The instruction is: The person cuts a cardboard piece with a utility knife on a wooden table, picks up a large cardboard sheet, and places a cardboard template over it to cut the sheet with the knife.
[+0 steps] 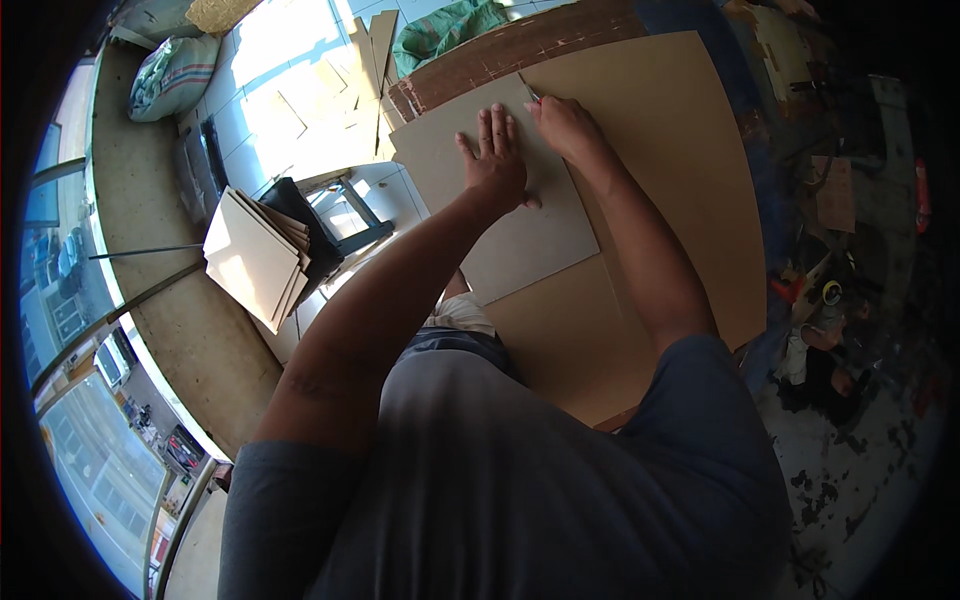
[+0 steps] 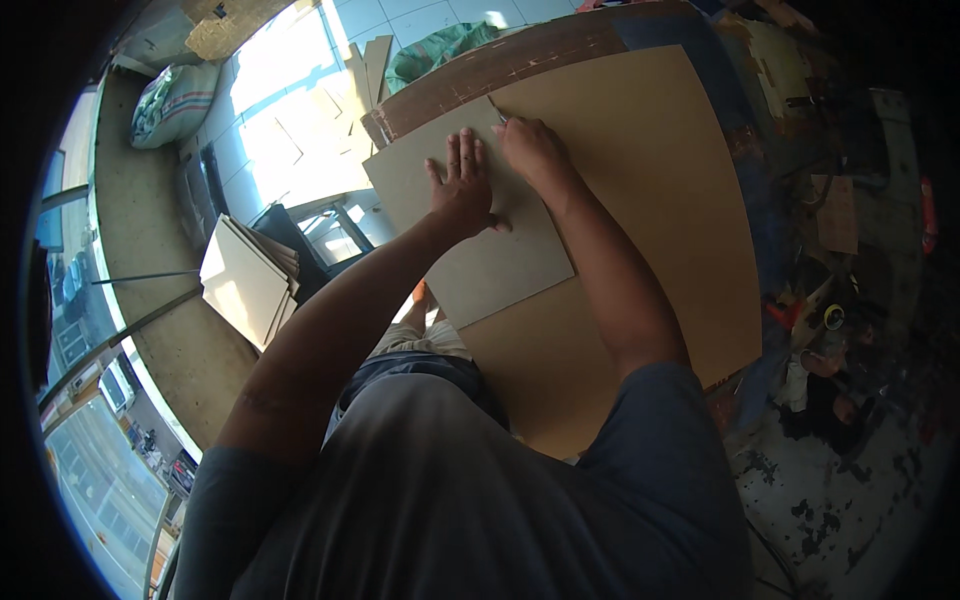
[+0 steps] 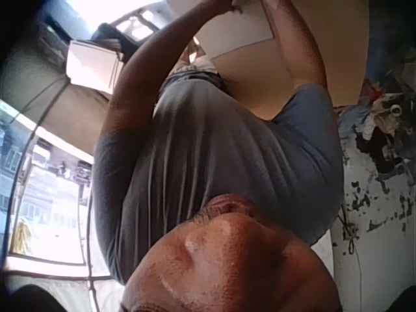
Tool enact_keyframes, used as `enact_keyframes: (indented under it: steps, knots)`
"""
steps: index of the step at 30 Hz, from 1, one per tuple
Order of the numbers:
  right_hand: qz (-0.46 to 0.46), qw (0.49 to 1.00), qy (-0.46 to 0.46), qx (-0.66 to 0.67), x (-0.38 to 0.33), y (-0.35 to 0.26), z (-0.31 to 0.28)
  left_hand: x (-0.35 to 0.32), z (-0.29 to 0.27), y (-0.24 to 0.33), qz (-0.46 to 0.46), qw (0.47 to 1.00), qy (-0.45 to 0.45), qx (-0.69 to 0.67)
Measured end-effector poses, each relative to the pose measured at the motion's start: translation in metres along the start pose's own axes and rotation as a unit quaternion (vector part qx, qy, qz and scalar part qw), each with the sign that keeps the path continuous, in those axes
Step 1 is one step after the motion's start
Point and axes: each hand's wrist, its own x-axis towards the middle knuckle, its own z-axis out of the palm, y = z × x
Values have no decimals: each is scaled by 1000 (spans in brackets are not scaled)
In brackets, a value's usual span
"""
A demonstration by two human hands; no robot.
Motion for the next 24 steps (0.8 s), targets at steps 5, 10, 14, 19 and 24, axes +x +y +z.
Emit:
enact_keyframes:
  steps: [5, 10, 14, 19, 24]
  knots:
    - [-1, 1000, 1, 3, -46, 16, 4, -1, 0, 0, 1, 1000, 9, 4]
    - [42, 999, -33, 7, -95, 28, 4, -3, 0, 2, -3, 1000, 10, 4]
    - [65, 996, -52, -8, -126, 33, 2, -4, -3, 2, -2, 1000, 7, -6]
    - [77, 989, -118, -46, -171, 38, -19, -4, -4, 1, -2, 1000, 6, -9]
    - [82, 995, -51, -23, -127, 21, -31, -5, -5, 2, 1, 1000, 1, -10]
